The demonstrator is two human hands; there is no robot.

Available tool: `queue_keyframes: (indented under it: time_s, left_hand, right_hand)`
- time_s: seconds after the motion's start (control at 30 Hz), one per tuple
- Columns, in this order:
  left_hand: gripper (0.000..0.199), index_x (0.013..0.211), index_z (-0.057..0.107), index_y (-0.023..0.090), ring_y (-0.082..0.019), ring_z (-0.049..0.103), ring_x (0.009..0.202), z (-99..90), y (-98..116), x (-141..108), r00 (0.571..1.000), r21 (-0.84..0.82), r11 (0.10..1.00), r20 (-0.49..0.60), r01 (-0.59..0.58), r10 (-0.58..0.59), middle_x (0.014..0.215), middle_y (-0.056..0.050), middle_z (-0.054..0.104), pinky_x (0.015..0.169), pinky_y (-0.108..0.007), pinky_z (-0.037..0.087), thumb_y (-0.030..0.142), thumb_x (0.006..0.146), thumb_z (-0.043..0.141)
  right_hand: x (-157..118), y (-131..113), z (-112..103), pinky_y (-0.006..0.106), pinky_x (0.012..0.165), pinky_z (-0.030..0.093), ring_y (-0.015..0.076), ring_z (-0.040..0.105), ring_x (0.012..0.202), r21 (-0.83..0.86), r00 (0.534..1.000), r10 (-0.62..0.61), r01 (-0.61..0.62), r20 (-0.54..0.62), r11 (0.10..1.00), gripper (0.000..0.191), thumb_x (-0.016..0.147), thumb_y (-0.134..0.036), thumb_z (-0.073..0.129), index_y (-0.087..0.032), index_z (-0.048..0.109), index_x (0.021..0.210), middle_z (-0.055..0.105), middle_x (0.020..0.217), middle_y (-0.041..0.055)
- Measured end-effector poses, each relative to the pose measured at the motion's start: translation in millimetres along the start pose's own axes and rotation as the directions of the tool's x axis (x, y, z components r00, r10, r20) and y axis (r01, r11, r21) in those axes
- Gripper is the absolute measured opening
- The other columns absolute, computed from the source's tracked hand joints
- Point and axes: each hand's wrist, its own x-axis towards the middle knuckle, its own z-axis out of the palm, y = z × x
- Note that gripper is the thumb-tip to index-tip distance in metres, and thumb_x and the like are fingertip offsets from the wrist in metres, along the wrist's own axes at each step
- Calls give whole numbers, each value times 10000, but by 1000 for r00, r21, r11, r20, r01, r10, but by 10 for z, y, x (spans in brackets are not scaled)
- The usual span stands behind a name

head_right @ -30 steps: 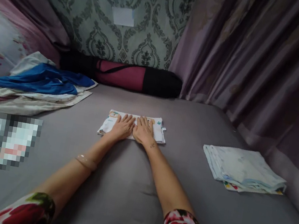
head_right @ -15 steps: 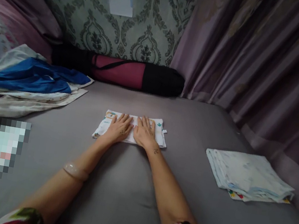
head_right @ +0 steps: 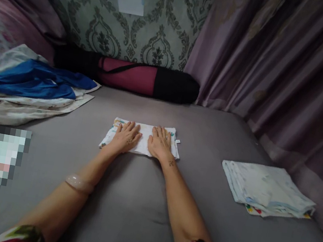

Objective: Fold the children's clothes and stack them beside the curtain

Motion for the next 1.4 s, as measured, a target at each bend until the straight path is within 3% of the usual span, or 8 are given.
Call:
queue_keyframes:
  time_s: [0.1, 0.2, 0.5, 0.6, 0.7, 0.93, 1.1, 1.4]
  left_hand:
    - [545, 1437, 435, 138, -296, 303, 1444, -39, -78, -9, 993, 11, 995, -67, 96, -95, 1532, -158, 396, 1187, -550, 150, 407, 996, 263]
    - [569, 1434, 432, 114, -326, 272, 1454, -28, -156, 1, 983, 5, 983, -10, 182, -182, 1548, -176, 359, 1174, -550, 191, 425, 988, 263]
    - [585, 1439, 418, 108, -326, 257, 1462, -59, -242, 5, 986, -24, 986, 22, 166, -165, 1552, -188, 347, 1168, -551, 215, 430, 986, 236]
    - [595, 1462, 391, 101, -314, 244, 1470, -85, -336, -2, 976, -42, 975, 3, 220, -220, 1569, -175, 318, 1179, -562, 183, 410, 990, 204]
    - [635, 1484, 359, 90, -321, 228, 1475, -69, -418, -3, 966, -65, 965, 60, 254, -250, 1588, -174, 269, 1177, -554, 196, 436, 988, 168]
    - [655, 1501, 318, 89, -314, 200, 1485, -84, -434, 13, 959, -89, 960, 128, 267, -254, 1603, -176, 225, 1173, -575, 190, 457, 984, 158]
    - [619, 1470, 369, 125, -306, 172, 1493, -179, -423, 44, 967, -152, 956, 88, 250, -239, 1600, -158, 248, 1173, -594, 165, 456, 982, 181]
    - [379, 1254, 535, 188, -283, 313, 1433, -226, -452, 8, 986, -160, 980, 137, 117, -95, 1480, -158, 456, 1144, -551, 258, 334, 969, 332]
  right_hand:
    - [-7, 46, -10, 490, 1201, 53, 255, 120, 1497, -24, 997, 63, -64, -48, 998, 581, 994, -304, 238, -52, 310, 1513, 218, 1609, 140]
    - [4, 80, 20, 469, 1204, 72, 262, 155, 1489, -21, 992, 129, -129, 3, 991, 604, 994, -319, 232, -19, 284, 1516, 237, 1601, 151]
    - [27, 177, 41, 466, 1200, 101, 268, 181, 1483, -11, 991, 131, -131, -18, 991, 609, 996, -341, 206, -36, 308, 1512, 256, 1597, 150]
    - [23, 290, 35, 472, 1197, 102, 279, 164, 1485, -34, 982, 171, -174, -78, 984, 621, 995, -346, 197, -14, 294, 1511, 244, 1597, 167]
    - [26, 373, 51, 456, 1193, 135, 287, 182, 1479, -27, 978, 207, -208, -42, 978, 634, 995, -354, 178, 2, 295, 1506, 238, 1598, 172]
    - [20, 378, 18, 448, 1189, 153, 286, 185, 1478, -23, 976, 217, -217, -2, 976, 630, 1004, -358, 170, -7, 282, 1515, 228, 1603, 163]
    - [1, 263, -52, 483, 1197, 100, 276, 163, 1486, -42, 990, 130, -133, -63, 990, 613, 1011, -369, 178, -32, 330, 1500, 264, 1592, 162]
    - [44, 199, 25, 431, 1201, 121, 249, 211, 1476, -39, 992, 118, -117, 32, 992, 597, 1014, -360, 185, -64, 315, 1516, 271, 1595, 135]
